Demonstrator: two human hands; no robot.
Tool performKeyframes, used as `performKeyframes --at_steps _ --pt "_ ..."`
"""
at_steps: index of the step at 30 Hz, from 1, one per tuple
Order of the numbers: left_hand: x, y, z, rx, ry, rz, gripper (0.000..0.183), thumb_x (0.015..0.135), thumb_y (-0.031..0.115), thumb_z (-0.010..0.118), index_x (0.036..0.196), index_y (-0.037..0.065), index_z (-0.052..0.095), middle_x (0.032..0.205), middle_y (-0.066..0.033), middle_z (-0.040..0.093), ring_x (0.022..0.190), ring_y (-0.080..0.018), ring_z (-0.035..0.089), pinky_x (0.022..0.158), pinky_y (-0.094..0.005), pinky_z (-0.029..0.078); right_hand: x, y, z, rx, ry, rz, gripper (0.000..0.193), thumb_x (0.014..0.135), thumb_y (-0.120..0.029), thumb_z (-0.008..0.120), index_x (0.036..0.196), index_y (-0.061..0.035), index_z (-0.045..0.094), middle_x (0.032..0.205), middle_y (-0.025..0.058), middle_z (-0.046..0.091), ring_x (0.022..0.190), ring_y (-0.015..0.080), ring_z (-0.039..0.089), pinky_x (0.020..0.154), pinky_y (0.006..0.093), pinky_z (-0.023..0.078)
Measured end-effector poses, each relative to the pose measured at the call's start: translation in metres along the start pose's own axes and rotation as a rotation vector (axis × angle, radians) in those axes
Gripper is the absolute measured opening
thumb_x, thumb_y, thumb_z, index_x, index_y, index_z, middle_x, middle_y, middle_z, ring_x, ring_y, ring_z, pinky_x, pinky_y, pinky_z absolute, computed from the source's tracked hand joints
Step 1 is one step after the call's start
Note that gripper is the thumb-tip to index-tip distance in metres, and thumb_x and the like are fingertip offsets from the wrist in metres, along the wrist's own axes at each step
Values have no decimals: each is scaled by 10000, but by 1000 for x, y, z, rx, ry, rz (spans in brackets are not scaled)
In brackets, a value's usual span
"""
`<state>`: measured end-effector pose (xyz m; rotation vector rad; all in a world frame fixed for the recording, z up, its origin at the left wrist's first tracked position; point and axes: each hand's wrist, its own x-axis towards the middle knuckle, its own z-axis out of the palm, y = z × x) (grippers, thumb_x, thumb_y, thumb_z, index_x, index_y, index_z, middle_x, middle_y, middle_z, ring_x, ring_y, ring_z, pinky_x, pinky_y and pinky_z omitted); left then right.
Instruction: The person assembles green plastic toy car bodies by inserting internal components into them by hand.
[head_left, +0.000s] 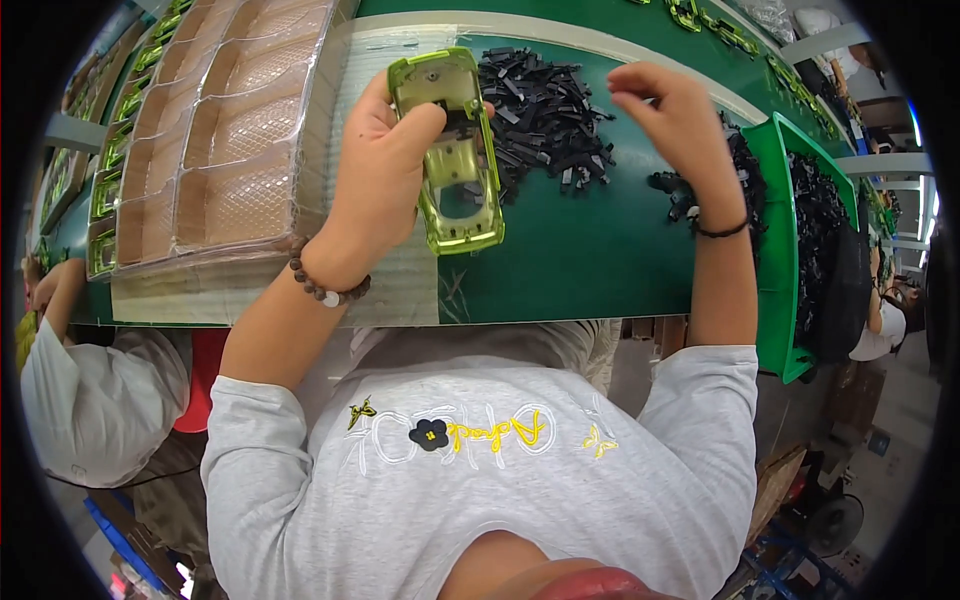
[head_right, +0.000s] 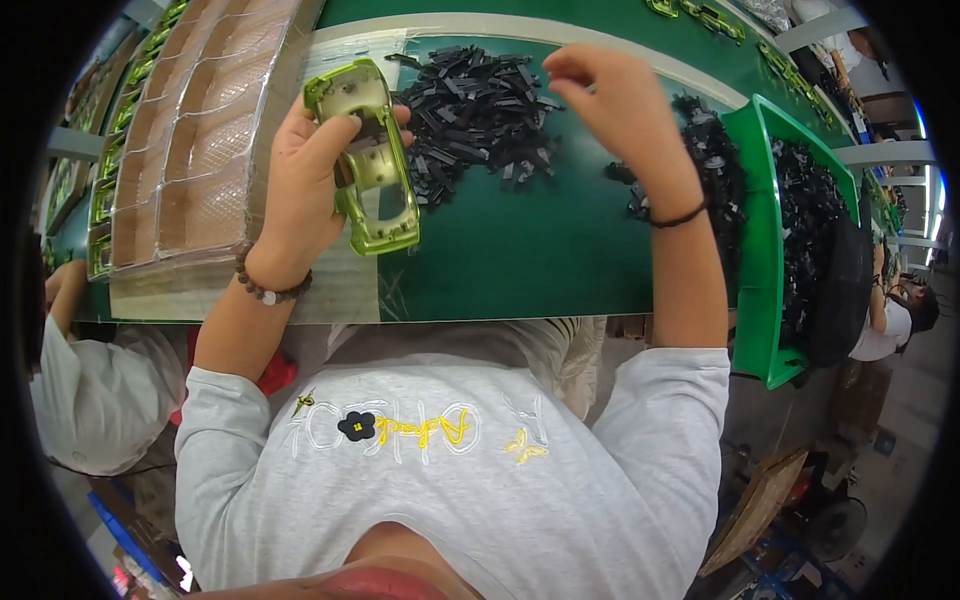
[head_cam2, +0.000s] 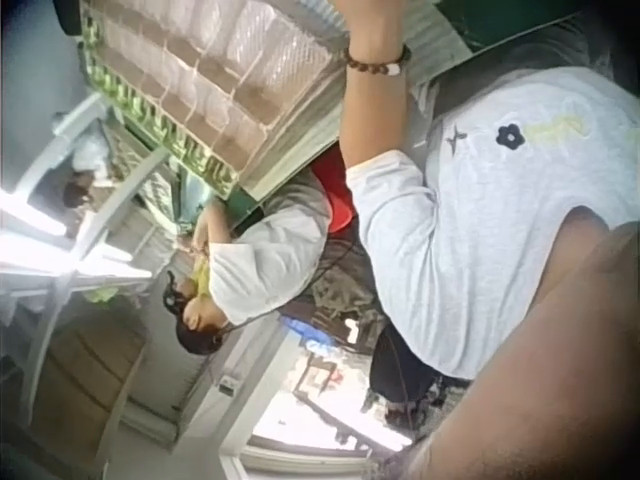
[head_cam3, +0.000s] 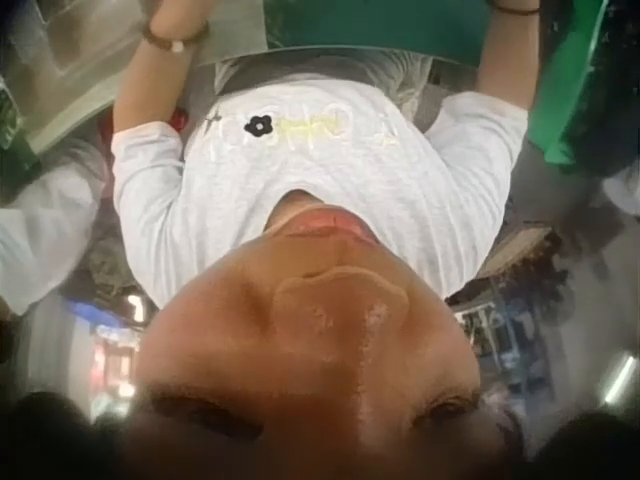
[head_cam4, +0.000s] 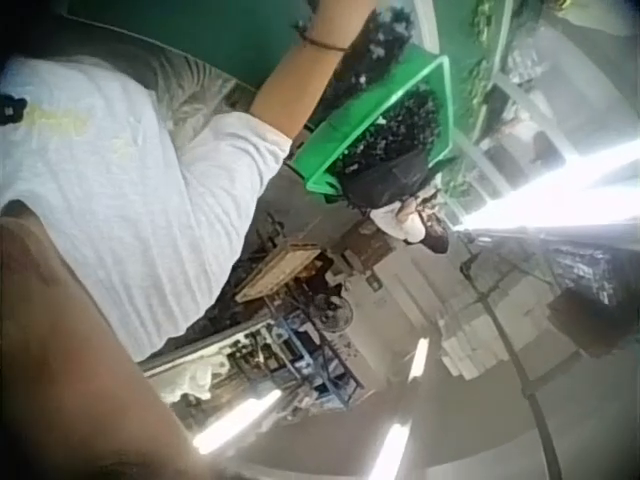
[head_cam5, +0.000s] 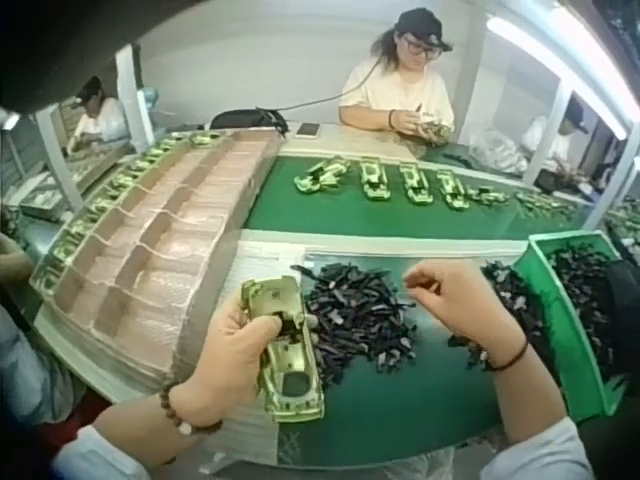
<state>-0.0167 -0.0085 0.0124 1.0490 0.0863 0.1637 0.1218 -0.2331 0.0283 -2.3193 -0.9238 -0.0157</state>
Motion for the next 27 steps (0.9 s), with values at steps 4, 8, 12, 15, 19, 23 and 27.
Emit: performKeyframes --at_steps 4,8,12,15,19,23,27 --pt "-1 -3 -1 -2 16 -56 260 817 -19 428 1076 -10 458 924 -131 618 736 -161 609 629 -296 541 0 13 23 -255 -7 -143 182 750 -15 613 931 1 610 893 151 657 814 260 645 724 322 502" --pt "3 -8 -9 71 13 -13 305 846 21 411 1149 -4 439 972 -178 614 824 -221 634 683 -330 552 2 12 20 -200 -89 -67 172 745 -1 605 916 14 604 836 150 660 779 257 648 694 316 505" --pt "3 -10 -10 49 19 -64 309 842 21 402 1148 9 443 965 -168 616 804 -210 632 677 -333 551 -1 5 12 -149 -123 -20 181 750 3 611 931 11 613 813 137 654 744 225 642 677 288 499" --pt "2 -13 -9 37 17 -47 308 839 18 401 1144 11 447 956 -157 620 800 -202 628 670 -332 548 -1 -13 7 58 -25 -87 173 742 -5 598 906 -17 648 838 126 653 727 256 630 658 293 502" --pt "3 -20 -9 38 -29 0 310 832 3 408 1140 -1 446 952 -136 618 805 -183 623 678 -320 543 9 -77 15 152 14 -333 163 747 5 612 903 -16 654 835 109 643 706 245 617 636 267 493" --pt "3 -21 -10 92 -17 42 277 803 10 448 1077 -22 457 910 -89 596 768 -136 592 664 -281 509 21 -107 40 -79 158 -577 179 716 4 592 880 -30 653 816 99 635 732 268 611 634 313 492" --pt "4 -26 -11 126 31 86 228 783 64 488 990 -32 477 830 -67 583 713 -106 556 611 -264 466 24 -113 49 -213 177 -634 214 668 -22 580 872 -38 643 811 93 634 756 281 609 650 349 489"
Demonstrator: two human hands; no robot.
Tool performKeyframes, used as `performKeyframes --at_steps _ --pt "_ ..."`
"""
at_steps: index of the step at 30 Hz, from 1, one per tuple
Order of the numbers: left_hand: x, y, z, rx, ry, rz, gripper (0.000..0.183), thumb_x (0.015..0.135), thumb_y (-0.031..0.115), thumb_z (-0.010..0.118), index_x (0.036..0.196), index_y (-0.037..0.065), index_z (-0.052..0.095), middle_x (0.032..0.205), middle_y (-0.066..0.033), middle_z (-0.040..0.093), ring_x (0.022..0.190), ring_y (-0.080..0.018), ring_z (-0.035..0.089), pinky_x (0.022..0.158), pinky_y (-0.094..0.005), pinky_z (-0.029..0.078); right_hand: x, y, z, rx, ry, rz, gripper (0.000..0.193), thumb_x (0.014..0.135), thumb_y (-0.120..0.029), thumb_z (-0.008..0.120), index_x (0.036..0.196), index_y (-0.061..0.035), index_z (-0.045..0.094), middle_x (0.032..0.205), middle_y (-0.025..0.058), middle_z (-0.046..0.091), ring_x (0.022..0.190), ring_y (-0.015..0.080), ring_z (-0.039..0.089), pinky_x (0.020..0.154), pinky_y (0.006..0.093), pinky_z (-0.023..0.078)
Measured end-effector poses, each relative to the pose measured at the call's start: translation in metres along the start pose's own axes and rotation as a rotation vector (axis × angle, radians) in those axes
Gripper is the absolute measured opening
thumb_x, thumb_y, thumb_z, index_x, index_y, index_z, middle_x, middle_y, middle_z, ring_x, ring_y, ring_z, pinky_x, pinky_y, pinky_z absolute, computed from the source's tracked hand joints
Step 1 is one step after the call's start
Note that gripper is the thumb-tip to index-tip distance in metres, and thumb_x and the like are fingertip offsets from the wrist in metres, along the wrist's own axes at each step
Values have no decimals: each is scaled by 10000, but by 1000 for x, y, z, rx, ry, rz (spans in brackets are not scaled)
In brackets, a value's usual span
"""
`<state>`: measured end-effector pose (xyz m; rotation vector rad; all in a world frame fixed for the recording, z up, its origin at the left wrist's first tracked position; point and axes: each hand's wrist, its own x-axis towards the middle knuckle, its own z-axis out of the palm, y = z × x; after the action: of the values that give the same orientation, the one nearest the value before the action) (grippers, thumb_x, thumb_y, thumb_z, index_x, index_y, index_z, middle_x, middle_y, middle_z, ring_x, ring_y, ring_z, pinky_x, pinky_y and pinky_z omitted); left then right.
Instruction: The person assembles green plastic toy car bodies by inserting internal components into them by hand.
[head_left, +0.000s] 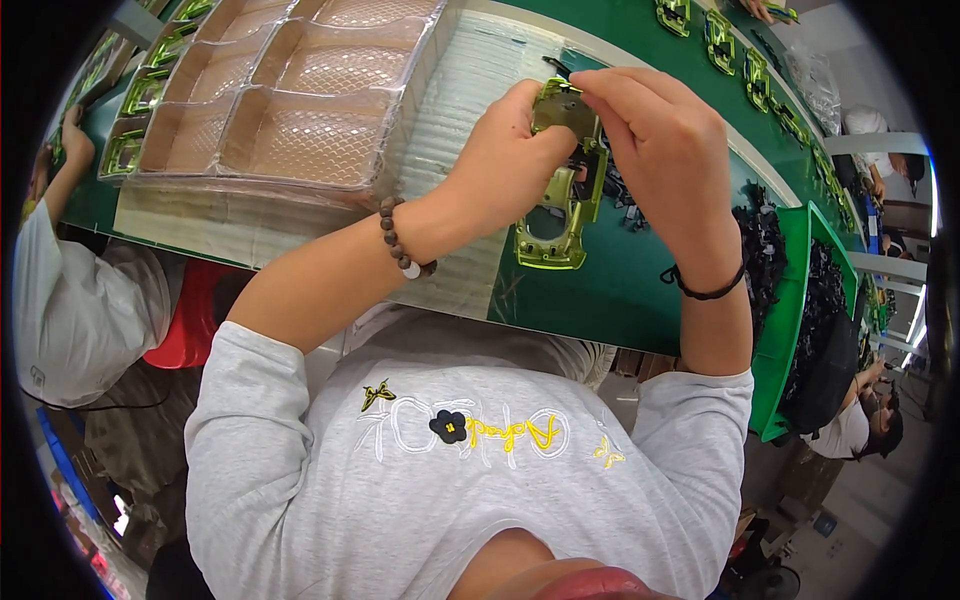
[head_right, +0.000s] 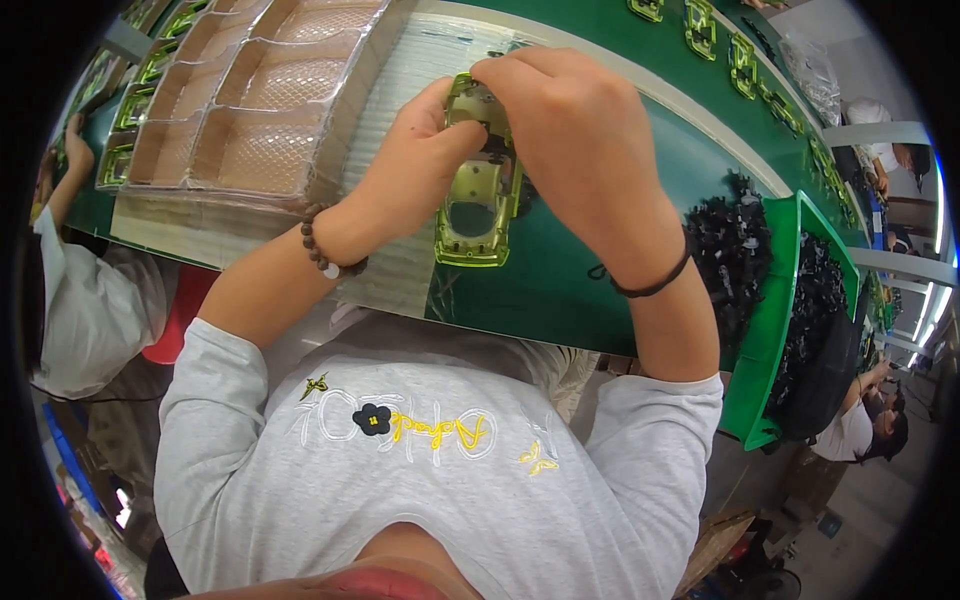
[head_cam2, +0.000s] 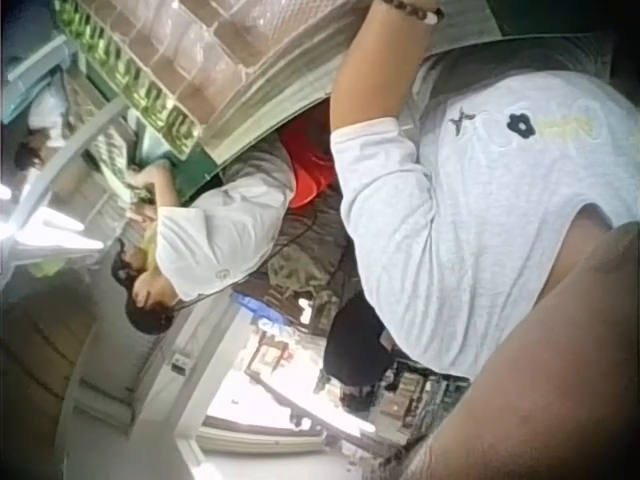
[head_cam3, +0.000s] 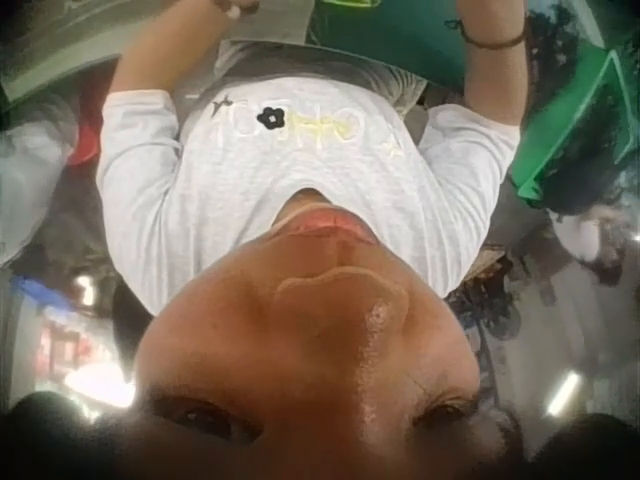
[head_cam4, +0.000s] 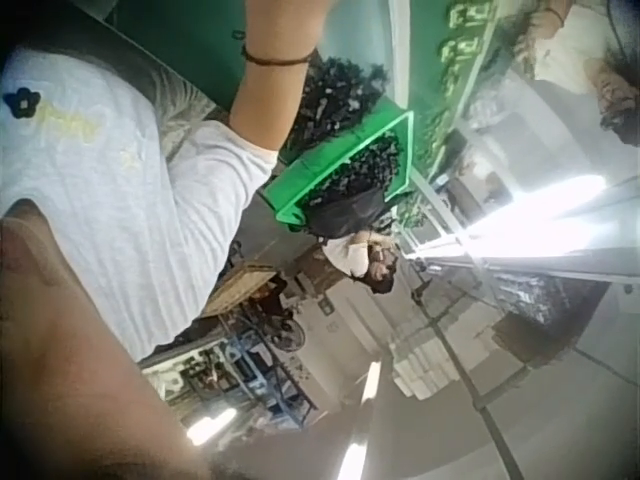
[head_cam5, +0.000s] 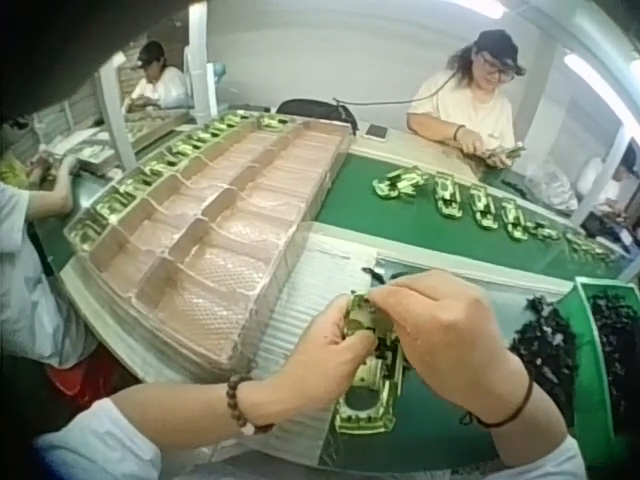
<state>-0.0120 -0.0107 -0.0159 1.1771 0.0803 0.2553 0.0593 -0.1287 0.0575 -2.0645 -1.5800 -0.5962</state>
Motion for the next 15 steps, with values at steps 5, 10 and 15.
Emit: performKeyframes --at_steps 5,10,15 --pt "0 -4 -2 48 5 -3 237 786 97 499 981 -36 476 785 -81 585 682 -112 555 588 -271 455 1 -4 6 -42 -6 -9 216 664 -30 585 875 -35 633 799 93 629 758 284 600 669 350 483" --pt "2 -9 -1 92 1 39 252 785 122 502 978 -37 475 779 -101 591 642 -118 558 559 -280 454 5 6 5 -25 -18 -16 222 686 8 614 906 -19 625 788 100 620 741 258 596 673 330 482" --pt "-5 13 4 148 -107 19 247 787 140 520 973 -21 505 754 -104 602 637 -142 579 537 -298 457 8 29 -16 675 -271 498 215 791 -31 627 998 24 615 836 77 637 743 98 584 656 231 479"
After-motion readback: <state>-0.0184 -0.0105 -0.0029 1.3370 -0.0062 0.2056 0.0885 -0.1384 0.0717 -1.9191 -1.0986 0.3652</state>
